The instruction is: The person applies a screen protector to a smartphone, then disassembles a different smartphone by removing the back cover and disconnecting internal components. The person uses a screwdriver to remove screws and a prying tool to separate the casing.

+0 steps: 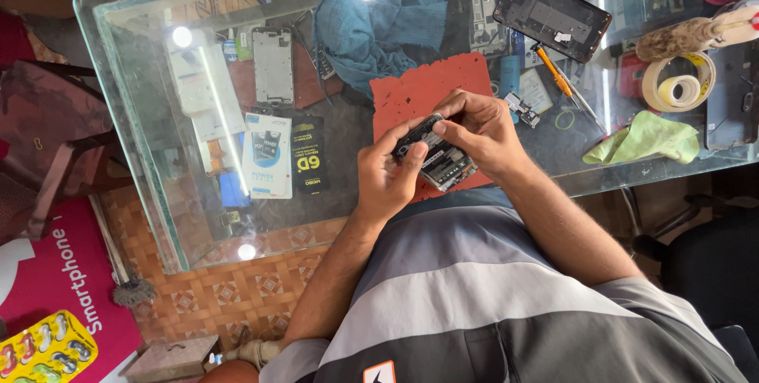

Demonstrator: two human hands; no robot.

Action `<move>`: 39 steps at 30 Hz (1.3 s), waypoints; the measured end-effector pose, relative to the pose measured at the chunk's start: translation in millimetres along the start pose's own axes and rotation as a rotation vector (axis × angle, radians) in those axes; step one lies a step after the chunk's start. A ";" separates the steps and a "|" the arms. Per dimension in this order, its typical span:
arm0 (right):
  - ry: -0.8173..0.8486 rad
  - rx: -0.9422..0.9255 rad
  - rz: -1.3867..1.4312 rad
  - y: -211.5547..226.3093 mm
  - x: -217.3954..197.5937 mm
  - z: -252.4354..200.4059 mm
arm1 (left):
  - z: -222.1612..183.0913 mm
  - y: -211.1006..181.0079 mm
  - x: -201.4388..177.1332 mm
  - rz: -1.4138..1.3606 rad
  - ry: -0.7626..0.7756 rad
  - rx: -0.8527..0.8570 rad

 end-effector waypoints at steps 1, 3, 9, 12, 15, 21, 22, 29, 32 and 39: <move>0.014 -0.015 -0.025 0.6 1.1 -1.3 | 1.2 2.7 1.9 0.010 -0.044 -0.001; 0.045 -0.045 -0.074 2.4 4.4 -2.9 | 1.8 6.5 2.5 0.013 -0.108 -0.006; 0.117 -0.008 -0.012 14.3 14.4 -2.1 | 0.7 12.3 1.5 0.018 -0.213 0.016; 0.100 0.079 0.001 13.2 14.9 -2.6 | 2.5 16.5 -0.9 -0.035 -0.282 -0.004; 0.076 -0.021 -0.100 7.0 10.6 -4.4 | 2.9 19.1 -4.8 -0.043 -0.297 -0.027; -0.001 -0.028 -0.134 -8.8 1.7 -3.7 | 1.5 13.7 -1.3 -0.022 -0.253 -0.008; -0.004 -0.034 -0.117 -10.6 1.1 -3.6 | 1.5 12.0 -0.2 -0.035 -0.241 -0.014; -0.026 -0.023 -0.110 -11.9 2.1 -4.0 | 3.4 4.1 2.5 -0.029 -0.202 -0.001; -0.010 0.000 -0.123 -3.5 6.4 -4.8 | 2.8 5.1 1.7 0.000 -0.224 -0.009; 0.057 -0.159 -0.178 2.8 10.9 -4.9 | 4.1 7.6 0.0 0.024 -0.187 -0.007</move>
Point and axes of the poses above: each hand's wrist, its own z-axis towards the middle knuckle, its own x-axis out of the palm, y = z × x, the point moved 2 cm from there along z, towards the middle knuckle, and after that the axes turned 12 degrees about -y, right-handed, at the moved point
